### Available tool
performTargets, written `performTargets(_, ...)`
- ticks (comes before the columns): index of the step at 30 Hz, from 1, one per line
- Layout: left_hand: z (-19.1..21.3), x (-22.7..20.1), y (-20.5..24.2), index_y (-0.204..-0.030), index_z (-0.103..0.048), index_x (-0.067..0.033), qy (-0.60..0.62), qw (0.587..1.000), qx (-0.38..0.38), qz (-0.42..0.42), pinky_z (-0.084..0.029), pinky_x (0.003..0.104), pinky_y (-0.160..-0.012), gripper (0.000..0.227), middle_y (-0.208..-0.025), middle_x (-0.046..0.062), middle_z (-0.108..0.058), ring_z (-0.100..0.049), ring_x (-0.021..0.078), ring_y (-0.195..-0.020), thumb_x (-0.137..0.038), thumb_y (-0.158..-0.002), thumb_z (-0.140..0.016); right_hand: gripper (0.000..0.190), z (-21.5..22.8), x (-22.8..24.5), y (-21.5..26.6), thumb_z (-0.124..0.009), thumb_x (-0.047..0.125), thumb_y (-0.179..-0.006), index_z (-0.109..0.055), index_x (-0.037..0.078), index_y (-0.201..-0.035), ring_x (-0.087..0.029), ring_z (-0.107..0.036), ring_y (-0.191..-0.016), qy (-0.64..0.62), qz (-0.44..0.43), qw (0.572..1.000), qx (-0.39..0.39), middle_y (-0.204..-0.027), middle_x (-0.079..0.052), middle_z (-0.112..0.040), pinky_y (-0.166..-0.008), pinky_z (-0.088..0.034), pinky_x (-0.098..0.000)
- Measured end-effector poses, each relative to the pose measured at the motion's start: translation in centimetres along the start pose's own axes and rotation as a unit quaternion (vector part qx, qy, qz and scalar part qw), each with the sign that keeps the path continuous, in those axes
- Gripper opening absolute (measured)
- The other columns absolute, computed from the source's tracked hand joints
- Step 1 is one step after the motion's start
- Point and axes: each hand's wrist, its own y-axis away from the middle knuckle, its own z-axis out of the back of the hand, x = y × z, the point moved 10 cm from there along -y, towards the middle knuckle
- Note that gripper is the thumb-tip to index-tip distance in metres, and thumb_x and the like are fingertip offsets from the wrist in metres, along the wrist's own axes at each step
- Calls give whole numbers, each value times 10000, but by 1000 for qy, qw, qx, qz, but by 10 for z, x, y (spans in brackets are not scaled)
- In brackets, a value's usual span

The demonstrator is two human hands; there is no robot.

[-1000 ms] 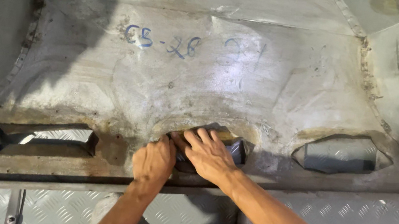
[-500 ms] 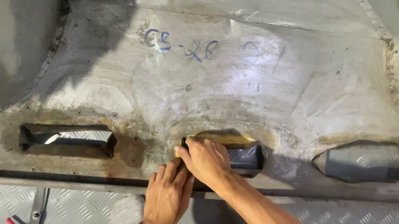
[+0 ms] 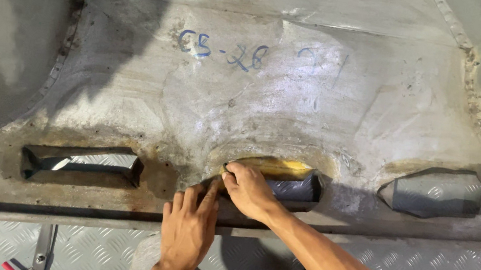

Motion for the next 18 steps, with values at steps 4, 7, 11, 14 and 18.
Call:
performTargets(4, -14, 3, 2, -1376, -652, -183, -14, 999, 36, 2, -455, 433, -759, 467, -1083, 59, -617, -578, 271, -944, -236, -912, -639, 228, -4, -3, 1, -579, 179, -993, -674, -27, -1007, -295, -716, -707, 33, -94, 992, 77, -826, -213, -725, -715, -551, -459)
performTargets(7, -12, 2, 3, -1376, -650, -199, -16, 1000, 23, -13, -455, 435, -755, 456, -1095, 64, -611, -575, 269, -948, -258, -923, -646, 239, -3, 4, -5, -591, 156, -1006, -655, -44, -892, -228, -693, -638, 32, -77, 990, 110, -768, -164, -710, -624, -549, -419)
performTargets(11, -16, 1, 3, -1383, -645, -226, -51, 997, 51, -34, -462, 454, -750, 485, -1109, 67, -604, -575, 276, -961, -264, -899, -648, 257, -5, -8, -11, -589, 142, -1015, -629, -37, -835, -141, -696, -585, -34, -128, 977, 167, -763, -110, -699, -535, -562, -363)
performTargets(14, -20, 3, 4, -1405, -629, -217, -64, 994, 75, -36, -465, 462, -734, 490, -1116, 88, -597, -573, 285, -954, -271, -919, -643, 193, -7, -7, -9, -614, 161, -982, -655, 17, -859, -127, -699, -590, -40, -146, 971, 187, -762, -65, -705, -542, -583, -353)
performTargets(18, -14, 3, 3, -1362, -660, -236, -38, 997, 58, -32, -458, 471, -752, 452, -1116, 81, -602, -574, 290, -965, -269, -912, -647, 183, 6, 9, -3, -707, 175, -904, -690, 14, -818, -185, -632, -602, 34, -105, 983, 144, -702, -129, -706, -568, -504, -402)
